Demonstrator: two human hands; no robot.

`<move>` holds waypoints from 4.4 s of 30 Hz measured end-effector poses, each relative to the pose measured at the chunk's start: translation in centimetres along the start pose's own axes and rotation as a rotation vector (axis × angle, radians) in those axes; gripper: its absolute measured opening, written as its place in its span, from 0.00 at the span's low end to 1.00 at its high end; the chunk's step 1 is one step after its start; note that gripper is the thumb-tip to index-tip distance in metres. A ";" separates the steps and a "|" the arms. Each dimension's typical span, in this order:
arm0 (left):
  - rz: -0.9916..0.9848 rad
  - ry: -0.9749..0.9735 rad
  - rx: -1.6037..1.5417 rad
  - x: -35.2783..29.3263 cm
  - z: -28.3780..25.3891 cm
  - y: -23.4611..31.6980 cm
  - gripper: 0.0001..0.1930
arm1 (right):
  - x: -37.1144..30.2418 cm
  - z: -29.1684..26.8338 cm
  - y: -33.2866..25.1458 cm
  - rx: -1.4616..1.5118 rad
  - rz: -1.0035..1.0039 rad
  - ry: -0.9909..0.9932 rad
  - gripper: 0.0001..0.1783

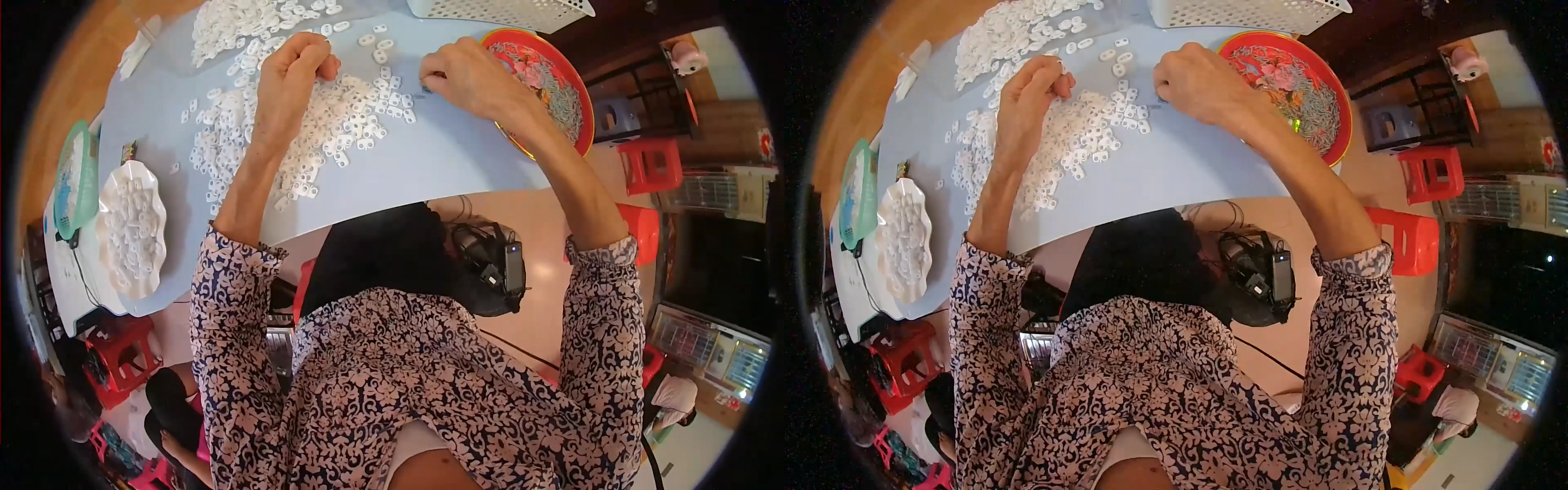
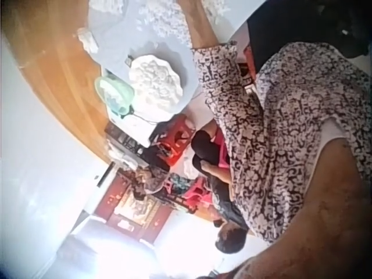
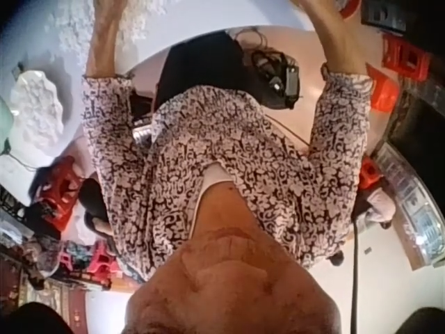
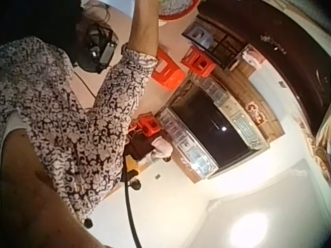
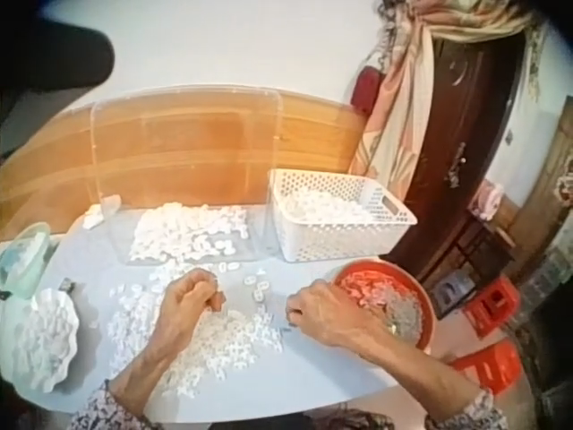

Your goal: Assembling small white plastic clips or components by hand at a table.

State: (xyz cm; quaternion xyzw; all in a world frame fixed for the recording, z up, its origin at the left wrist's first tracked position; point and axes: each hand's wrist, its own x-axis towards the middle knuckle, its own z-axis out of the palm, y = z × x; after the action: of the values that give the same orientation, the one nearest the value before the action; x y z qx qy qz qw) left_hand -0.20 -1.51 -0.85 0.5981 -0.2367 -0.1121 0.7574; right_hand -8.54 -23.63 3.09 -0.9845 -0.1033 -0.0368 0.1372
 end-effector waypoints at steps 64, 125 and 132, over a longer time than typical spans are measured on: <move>-0.040 -0.016 0.097 -0.1 -0.2 0.9 0.08 | 4.3 6.4 -4.7 1.556 0.105 0.418 0.09; -0.005 -0.115 0.185 -0.3 0.3 0.4 0.08 | 4.4 5.9 -4.4 1.418 0.117 0.391 0.11; 0.007 -0.069 0.185 -0.5 0.6 0.3 0.07 | 4.1 5.6 -4.9 1.276 0.150 0.414 0.09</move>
State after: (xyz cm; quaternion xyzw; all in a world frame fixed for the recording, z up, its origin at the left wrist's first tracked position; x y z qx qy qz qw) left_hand -1.00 -1.74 -0.62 0.6606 -0.2742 -0.1078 0.6906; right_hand -5.33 -16.67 -0.55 -0.6877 -0.0079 -0.1469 0.7109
